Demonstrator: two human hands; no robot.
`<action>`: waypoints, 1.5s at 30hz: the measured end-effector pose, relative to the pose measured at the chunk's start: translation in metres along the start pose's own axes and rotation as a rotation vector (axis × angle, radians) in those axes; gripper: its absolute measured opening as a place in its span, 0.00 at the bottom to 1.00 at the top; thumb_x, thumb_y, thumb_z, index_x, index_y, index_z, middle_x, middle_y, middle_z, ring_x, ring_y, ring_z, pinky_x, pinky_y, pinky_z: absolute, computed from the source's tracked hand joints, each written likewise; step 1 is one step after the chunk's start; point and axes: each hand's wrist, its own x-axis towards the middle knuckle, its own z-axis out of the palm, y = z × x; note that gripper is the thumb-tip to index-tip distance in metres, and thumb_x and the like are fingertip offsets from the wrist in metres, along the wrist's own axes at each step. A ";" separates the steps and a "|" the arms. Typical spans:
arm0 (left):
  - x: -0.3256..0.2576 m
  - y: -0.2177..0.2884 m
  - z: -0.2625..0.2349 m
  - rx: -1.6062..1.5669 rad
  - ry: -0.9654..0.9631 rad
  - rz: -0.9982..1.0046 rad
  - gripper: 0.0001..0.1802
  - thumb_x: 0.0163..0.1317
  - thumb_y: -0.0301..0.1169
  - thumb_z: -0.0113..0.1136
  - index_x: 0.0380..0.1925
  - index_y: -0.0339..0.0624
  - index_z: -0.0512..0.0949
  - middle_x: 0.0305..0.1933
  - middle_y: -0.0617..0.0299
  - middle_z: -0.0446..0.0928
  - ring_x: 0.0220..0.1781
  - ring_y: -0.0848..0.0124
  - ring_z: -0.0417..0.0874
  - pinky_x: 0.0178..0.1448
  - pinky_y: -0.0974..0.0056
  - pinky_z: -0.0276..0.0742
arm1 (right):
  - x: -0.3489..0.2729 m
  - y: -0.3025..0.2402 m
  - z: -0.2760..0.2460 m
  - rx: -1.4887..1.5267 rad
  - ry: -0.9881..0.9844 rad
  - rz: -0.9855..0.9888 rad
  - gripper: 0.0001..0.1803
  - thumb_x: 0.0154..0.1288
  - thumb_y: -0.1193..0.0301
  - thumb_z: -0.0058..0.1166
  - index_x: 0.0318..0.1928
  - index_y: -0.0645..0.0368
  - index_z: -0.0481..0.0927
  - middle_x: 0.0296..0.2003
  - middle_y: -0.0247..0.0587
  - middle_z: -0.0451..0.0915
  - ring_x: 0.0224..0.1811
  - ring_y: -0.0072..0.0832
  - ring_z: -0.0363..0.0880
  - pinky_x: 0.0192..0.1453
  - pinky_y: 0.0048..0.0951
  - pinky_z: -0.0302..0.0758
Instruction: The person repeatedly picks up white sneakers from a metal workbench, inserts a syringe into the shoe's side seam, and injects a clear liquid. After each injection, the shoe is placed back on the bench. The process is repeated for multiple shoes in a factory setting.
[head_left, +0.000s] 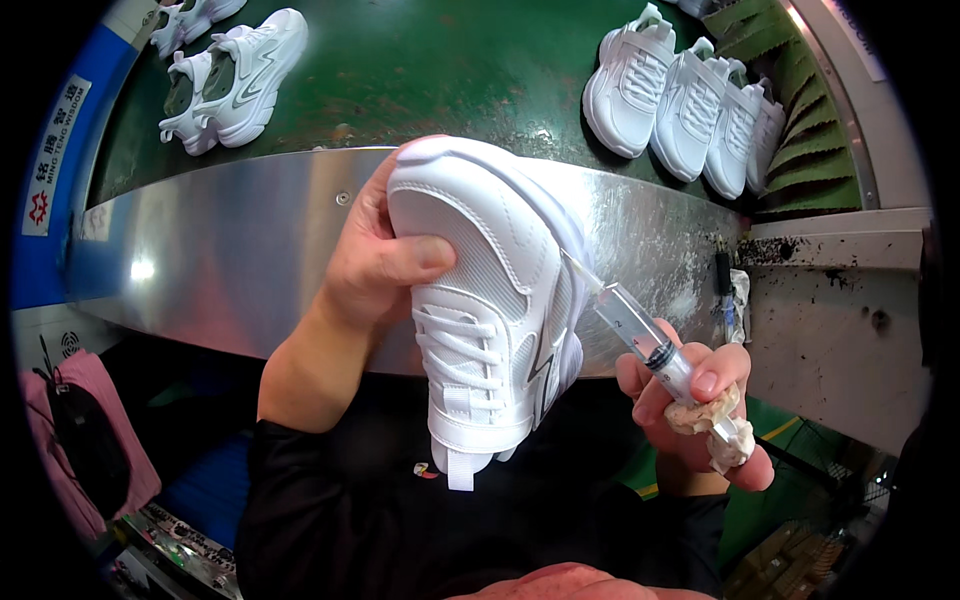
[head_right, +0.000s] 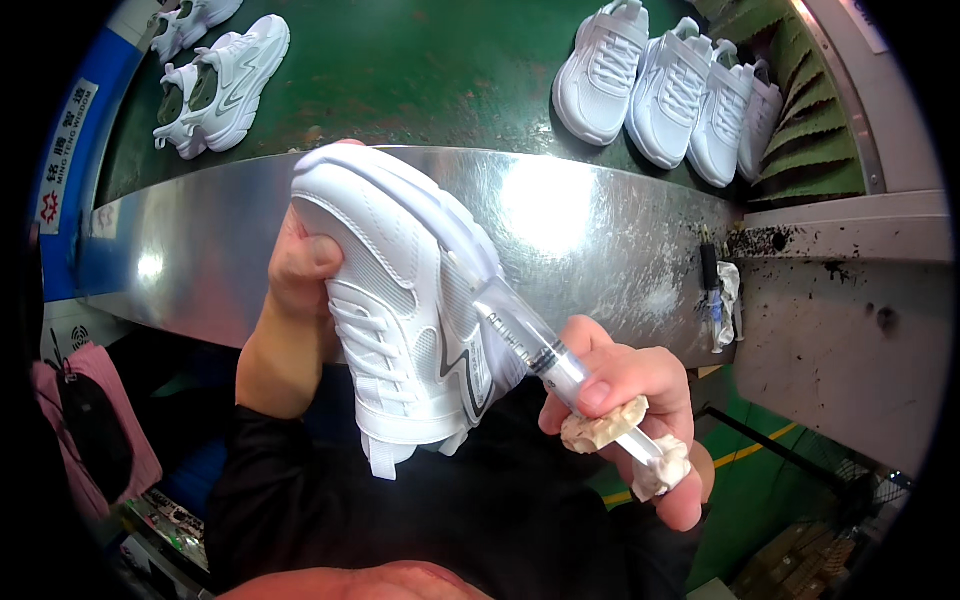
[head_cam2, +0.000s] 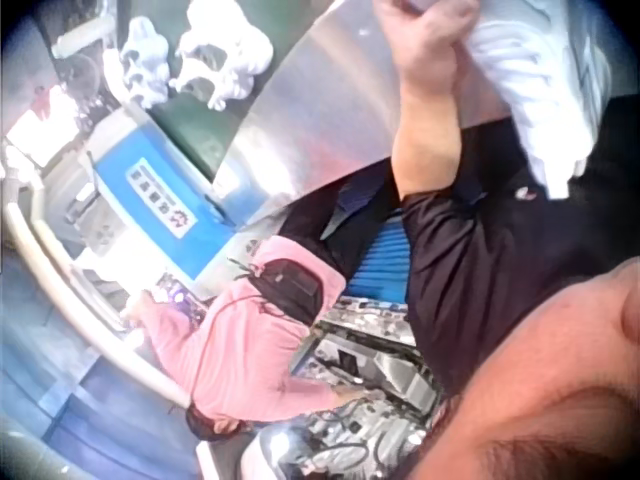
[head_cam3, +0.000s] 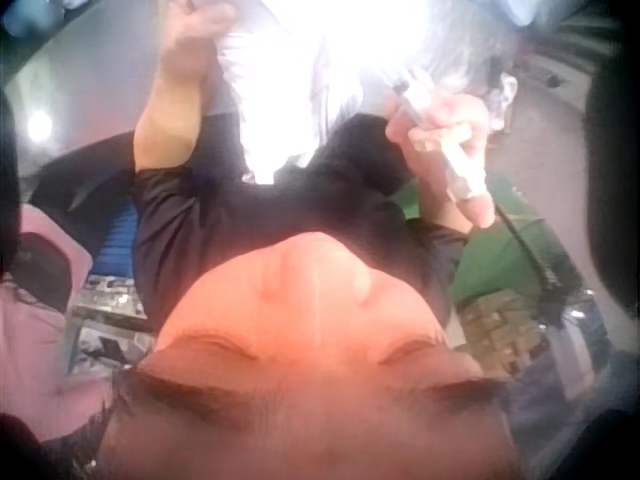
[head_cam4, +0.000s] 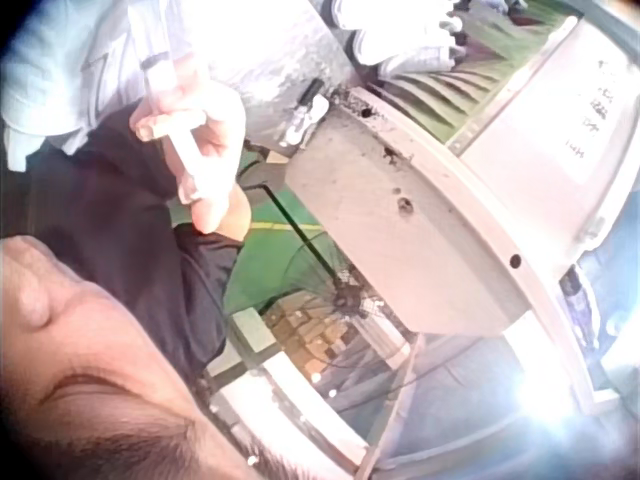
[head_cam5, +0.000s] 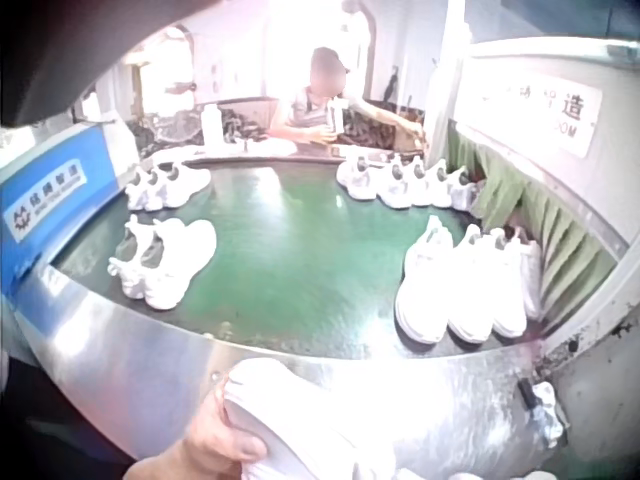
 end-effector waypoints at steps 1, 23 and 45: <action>0.001 0.000 0.001 0.000 0.014 0.000 0.35 0.44 0.23 0.67 0.56 0.39 0.68 0.49 0.58 0.77 0.51 0.67 0.78 0.58 0.63 0.72 | -0.002 0.002 -0.002 0.002 -0.006 -0.001 0.44 0.49 0.32 0.54 0.50 0.60 0.71 0.35 0.41 0.76 0.37 0.29 0.69 0.40 0.25 0.66; 0.008 -0.005 -0.013 -0.070 0.090 -0.106 0.23 0.58 0.31 0.55 0.52 0.32 0.70 0.48 0.47 0.78 0.46 0.59 0.83 0.50 0.57 0.81 | -0.046 0.021 -0.018 -0.018 0.034 0.133 0.40 0.48 0.32 0.56 0.49 0.51 0.70 0.34 0.44 0.78 0.35 0.31 0.62 0.41 0.31 0.60; 0.019 -0.006 -0.040 -0.184 0.202 -0.227 0.26 0.62 0.44 0.53 0.54 0.36 0.71 0.51 0.50 0.77 0.50 0.57 0.80 0.56 0.52 0.77 | -0.105 0.046 -0.012 0.019 0.117 0.005 0.45 0.45 0.34 0.60 0.47 0.65 0.75 0.32 0.41 0.82 0.26 0.24 0.71 0.37 0.25 0.56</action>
